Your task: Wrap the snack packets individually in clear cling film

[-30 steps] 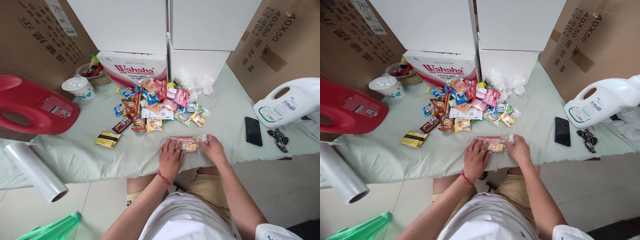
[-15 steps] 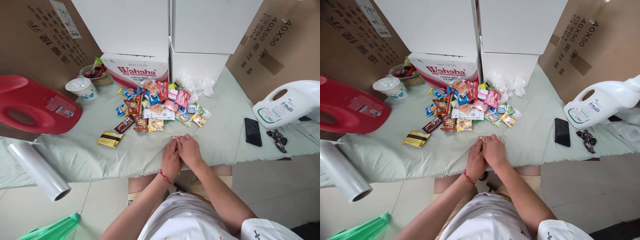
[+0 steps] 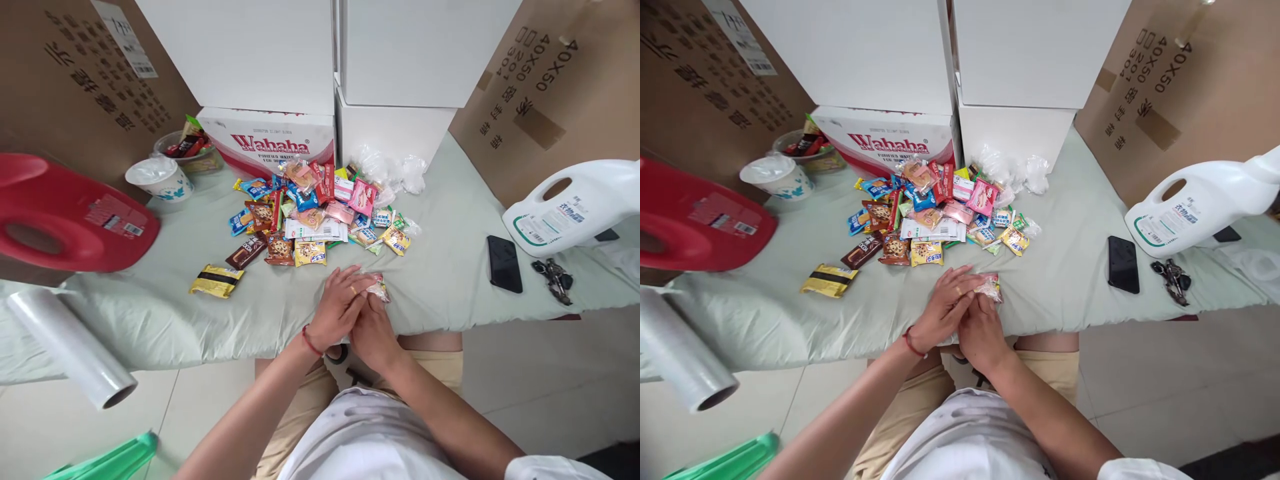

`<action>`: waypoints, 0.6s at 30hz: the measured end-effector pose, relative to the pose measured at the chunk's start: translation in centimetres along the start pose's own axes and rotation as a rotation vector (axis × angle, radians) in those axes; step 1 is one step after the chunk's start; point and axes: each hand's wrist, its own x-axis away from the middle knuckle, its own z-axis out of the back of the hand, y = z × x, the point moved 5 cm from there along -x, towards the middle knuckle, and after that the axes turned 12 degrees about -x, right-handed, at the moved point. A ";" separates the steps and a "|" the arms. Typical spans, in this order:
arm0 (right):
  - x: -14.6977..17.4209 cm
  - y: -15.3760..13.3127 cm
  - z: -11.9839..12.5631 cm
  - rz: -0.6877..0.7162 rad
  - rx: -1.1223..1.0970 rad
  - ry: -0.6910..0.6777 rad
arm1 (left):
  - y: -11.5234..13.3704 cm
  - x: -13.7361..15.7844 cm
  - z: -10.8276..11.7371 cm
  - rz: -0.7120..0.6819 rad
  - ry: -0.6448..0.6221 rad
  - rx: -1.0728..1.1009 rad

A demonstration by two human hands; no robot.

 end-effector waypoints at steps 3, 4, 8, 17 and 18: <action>1.0 0.4 0.0 0.028 -0.061 -0.023 | -0.9 -1.7 -1.2 0.011 -0.263 -0.201; 1.5 0.5 0.2 0.044 -0.107 -0.044 | -1.3 -1.8 -1.5 0.002 -0.305 -0.225; 3.5 1.2 2.1 0.105 -0.392 -0.186 | -2.3 -1.1 -2.1 -0.046 -0.292 -0.302; -1.8 6.9 8.0 0.114 -0.323 -0.087 | -2.9 -0.1 -3.9 -0.119 -0.205 -0.586; -2.6 7.4 7.3 0.170 -0.253 -0.163 | -2.9 -0.1 -4.0 -0.106 -0.192 -0.616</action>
